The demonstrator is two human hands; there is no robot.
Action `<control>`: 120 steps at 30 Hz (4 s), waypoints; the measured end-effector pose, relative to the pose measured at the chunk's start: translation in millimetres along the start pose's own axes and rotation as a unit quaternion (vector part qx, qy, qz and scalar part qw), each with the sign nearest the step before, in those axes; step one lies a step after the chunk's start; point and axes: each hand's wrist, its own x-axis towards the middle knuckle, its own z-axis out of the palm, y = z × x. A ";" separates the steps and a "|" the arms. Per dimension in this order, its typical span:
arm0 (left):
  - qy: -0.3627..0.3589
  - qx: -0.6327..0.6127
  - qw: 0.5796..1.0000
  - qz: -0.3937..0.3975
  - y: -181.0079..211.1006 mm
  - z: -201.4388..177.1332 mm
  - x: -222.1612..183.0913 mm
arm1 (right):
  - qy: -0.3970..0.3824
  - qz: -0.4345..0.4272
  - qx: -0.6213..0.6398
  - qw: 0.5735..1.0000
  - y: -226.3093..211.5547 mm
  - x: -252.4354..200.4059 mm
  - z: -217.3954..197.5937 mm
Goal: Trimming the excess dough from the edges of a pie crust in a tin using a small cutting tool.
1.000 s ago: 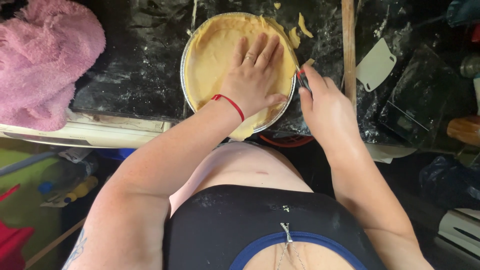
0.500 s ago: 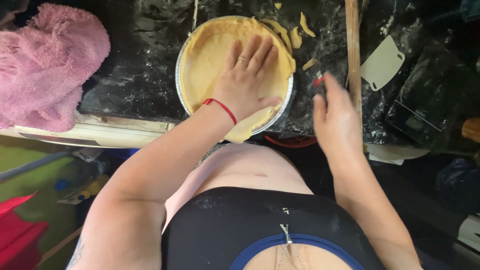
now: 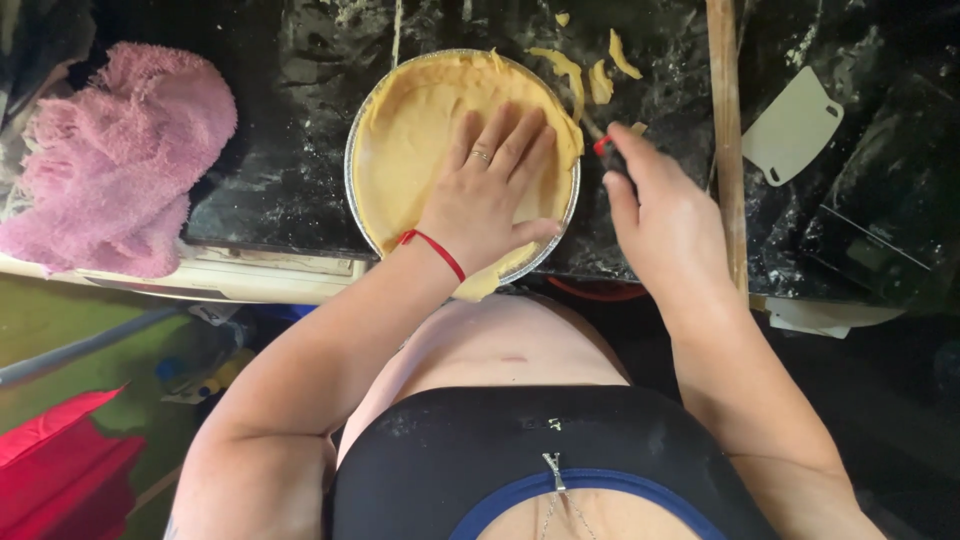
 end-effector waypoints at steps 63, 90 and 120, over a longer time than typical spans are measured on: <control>0.000 0.000 1.000 0.001 -33.0 0.6 -18.2 | 0.117 -0.200 0.022 0.972 -15.9 153.3 82.4; 0.010 -0.008 0.999 -0.045 -48.0 1.7 -34.6 | 0.147 -0.302 -0.020 0.942 -41.3 165.1 91.2; 0.154 -0.073 0.982 -0.078 -152.5 5.5 66.9 | -0.129 0.102 0.053 0.985 -78.7 159.6 43.6</control>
